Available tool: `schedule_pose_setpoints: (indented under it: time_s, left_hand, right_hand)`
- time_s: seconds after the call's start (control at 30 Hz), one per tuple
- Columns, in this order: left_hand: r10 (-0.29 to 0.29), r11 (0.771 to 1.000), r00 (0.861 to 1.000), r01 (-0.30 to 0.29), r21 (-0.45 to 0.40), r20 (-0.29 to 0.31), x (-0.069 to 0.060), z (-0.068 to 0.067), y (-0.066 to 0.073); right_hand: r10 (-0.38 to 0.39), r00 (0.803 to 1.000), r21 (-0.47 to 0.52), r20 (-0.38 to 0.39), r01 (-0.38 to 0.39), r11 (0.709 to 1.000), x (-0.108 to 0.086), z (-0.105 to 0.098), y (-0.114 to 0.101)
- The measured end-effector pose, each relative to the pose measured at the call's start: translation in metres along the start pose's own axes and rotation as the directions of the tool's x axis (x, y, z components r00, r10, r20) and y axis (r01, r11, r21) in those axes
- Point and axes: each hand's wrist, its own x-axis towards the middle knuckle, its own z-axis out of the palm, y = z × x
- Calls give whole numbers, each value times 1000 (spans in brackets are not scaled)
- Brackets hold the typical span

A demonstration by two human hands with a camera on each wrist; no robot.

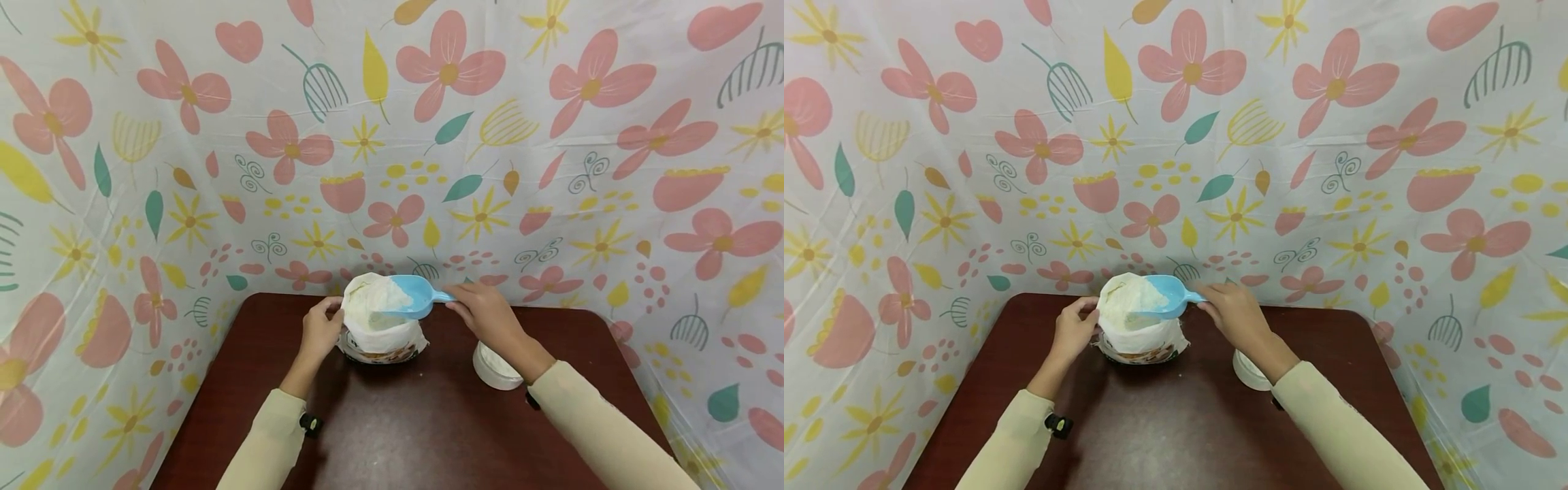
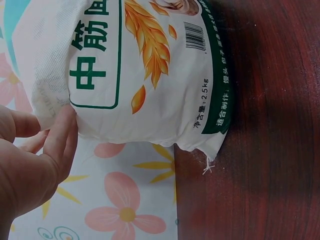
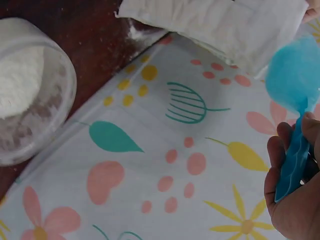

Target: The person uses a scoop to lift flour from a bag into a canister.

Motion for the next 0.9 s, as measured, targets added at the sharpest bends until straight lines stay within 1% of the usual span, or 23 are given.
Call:
schedule_pose_setpoints:
  time_s: [0.17, 0.33, 0.47, 0.67, 0.9]
  left_hand:
    - [10, 1000, 1000, -10, -3, -5, 0, 0, 0]
    - [18, 1000, 1000, -18, 2, -9, 0, 0, 0]
    - [21, 1000, 1000, -21, 0, -12, 0, -1, 0]
    - [10, 1000, 1000, -10, -2, -11, -1, -1, 1]
    - [7, 1000, 1000, -7, 10, -7, -1, -1, 1]
  right_hand:
    - [34, 998, 61, -54, -31, 998, -9, 6, 2]
    - [66, 993, 86, -100, -57, 995, -18, 13, 2]
    - [95, 992, 96, -87, -86, 992, -21, 15, 1]
    - [147, 987, 117, -61, -139, 983, -27, 12, -3]
    - [161, 982, 112, -99, -150, 982, -35, 5, -3]
